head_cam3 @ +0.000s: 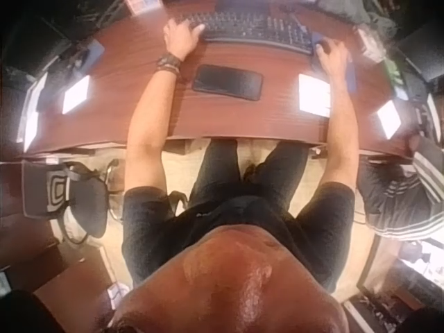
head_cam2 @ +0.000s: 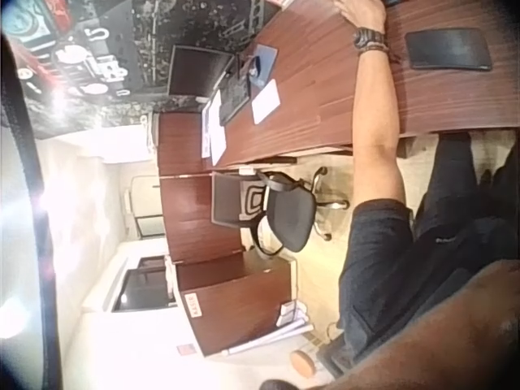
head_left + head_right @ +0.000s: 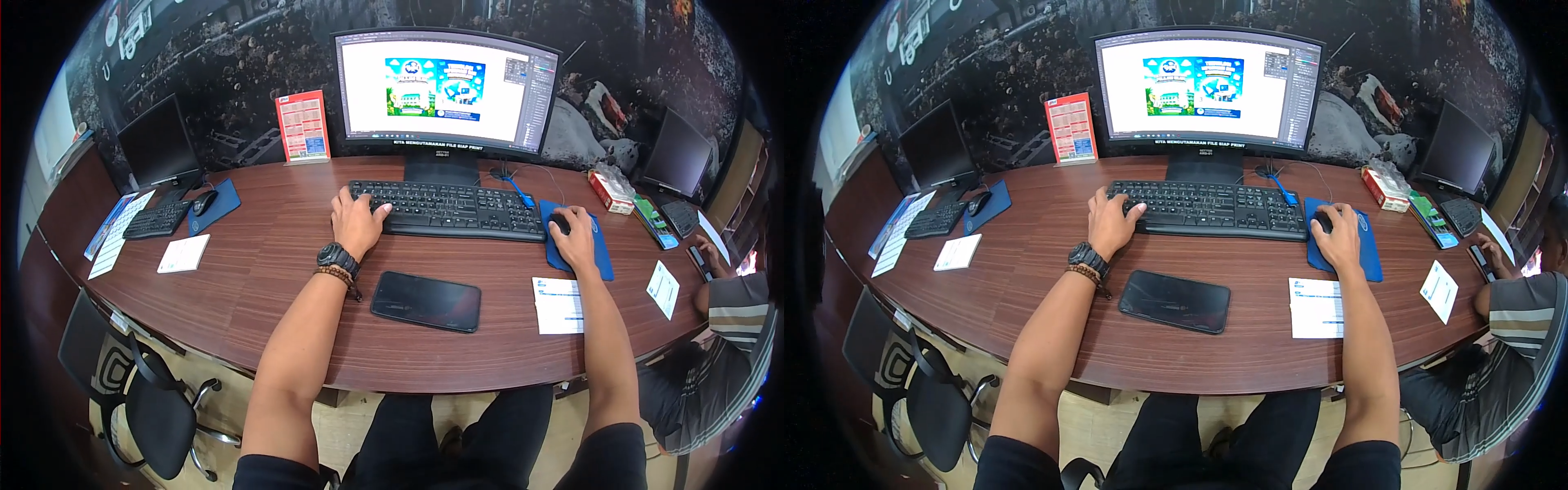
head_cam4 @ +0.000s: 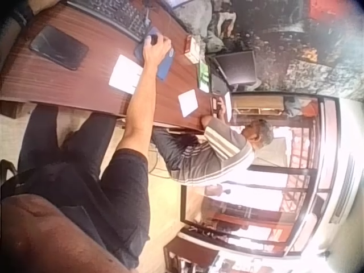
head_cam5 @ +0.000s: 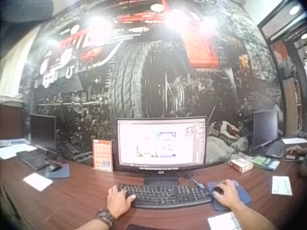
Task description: Using a computer to design or edit files for printing.
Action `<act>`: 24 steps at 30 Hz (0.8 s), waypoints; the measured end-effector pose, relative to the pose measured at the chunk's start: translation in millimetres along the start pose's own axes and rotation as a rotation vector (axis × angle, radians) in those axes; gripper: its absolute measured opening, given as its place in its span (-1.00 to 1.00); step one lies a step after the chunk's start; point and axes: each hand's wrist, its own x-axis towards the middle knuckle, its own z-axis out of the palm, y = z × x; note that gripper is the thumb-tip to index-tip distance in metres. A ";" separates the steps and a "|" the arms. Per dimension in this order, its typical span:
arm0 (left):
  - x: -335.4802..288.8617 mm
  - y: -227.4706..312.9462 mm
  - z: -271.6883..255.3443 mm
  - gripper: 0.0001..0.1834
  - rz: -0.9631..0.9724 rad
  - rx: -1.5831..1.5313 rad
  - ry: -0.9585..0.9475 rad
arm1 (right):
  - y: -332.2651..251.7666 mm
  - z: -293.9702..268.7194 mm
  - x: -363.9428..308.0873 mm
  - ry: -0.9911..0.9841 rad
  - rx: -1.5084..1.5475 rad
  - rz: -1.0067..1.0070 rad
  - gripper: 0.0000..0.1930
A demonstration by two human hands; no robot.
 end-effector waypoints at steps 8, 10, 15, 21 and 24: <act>2.3 -2.0 8.6 -0.31 -0.054 0.067 -0.051 | -14.3 -7.0 10.0 0.208 -0.048 -0.277 -0.68; 4.1 -3.9 11.4 -0.27 -0.052 0.090 -0.074 | -31.4 -9.5 14.2 0.189 -0.020 -0.326 -0.69; -0.1 0.3 14.8 -0.25 -0.047 0.159 -0.031 | -67.7 -1.6 30.0 0.138 0.077 -0.422 -0.73; 4.0 -14.7 16.2 -0.27 -0.056 -0.011 -0.060 | -71.5 18.1 42.8 -0.105 0.032 -0.177 -0.73; 1.6 -10.5 17.0 -0.27 -0.063 0.024 -0.044 | -40.3 13.5 34.7 -0.084 -0.109 -0.033 -0.69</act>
